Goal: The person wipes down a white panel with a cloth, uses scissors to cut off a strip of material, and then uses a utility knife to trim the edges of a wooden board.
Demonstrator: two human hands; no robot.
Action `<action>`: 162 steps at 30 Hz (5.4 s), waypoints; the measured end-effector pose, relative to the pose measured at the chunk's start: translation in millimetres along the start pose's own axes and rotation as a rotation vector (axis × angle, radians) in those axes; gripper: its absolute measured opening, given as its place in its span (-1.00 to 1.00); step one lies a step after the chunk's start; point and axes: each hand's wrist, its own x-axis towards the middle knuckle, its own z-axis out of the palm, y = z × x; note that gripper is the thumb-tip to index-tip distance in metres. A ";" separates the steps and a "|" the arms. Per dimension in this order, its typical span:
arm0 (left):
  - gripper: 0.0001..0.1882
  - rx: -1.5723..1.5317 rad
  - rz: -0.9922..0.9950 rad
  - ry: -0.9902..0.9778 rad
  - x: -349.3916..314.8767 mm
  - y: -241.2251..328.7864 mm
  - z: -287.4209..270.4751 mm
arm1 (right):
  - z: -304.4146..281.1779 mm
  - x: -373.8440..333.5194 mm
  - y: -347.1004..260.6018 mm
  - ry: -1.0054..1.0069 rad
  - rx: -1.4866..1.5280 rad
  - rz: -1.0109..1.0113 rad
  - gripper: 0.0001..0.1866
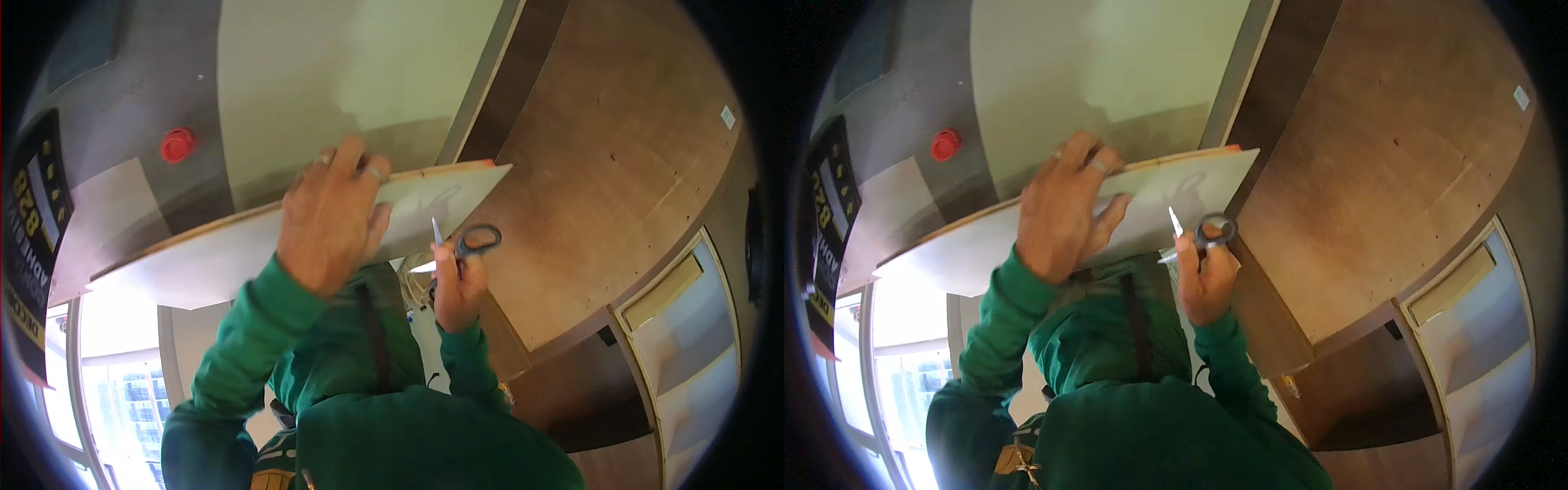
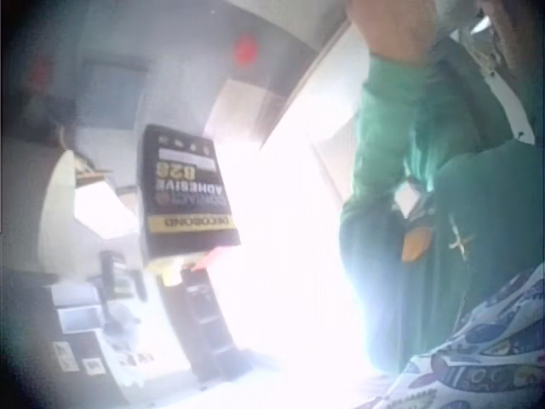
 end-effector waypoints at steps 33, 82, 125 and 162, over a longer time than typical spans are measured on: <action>-0.65 0.131 0.092 0.070 50.2 -59.0 39.4 | 34.7 101.6 -18.4 -0.191 -0.448 -0.080 -0.76; -0.47 0.045 0.048 0.365 22.8 -77.9 25.3 | 35.7 159.6 -34.2 -0.439 -0.794 -0.258 -0.75; -0.57 0.164 0.031 0.202 25.2 -73.8 22.4 | 52.5 144.8 -36.9 -0.296 -1.011 -0.054 -0.63; -0.75 -0.023 0.182 0.077 -69.3 37.0 -11.1 | -12.4 -49.9 -5.5 0.041 -0.213 -0.181 -0.90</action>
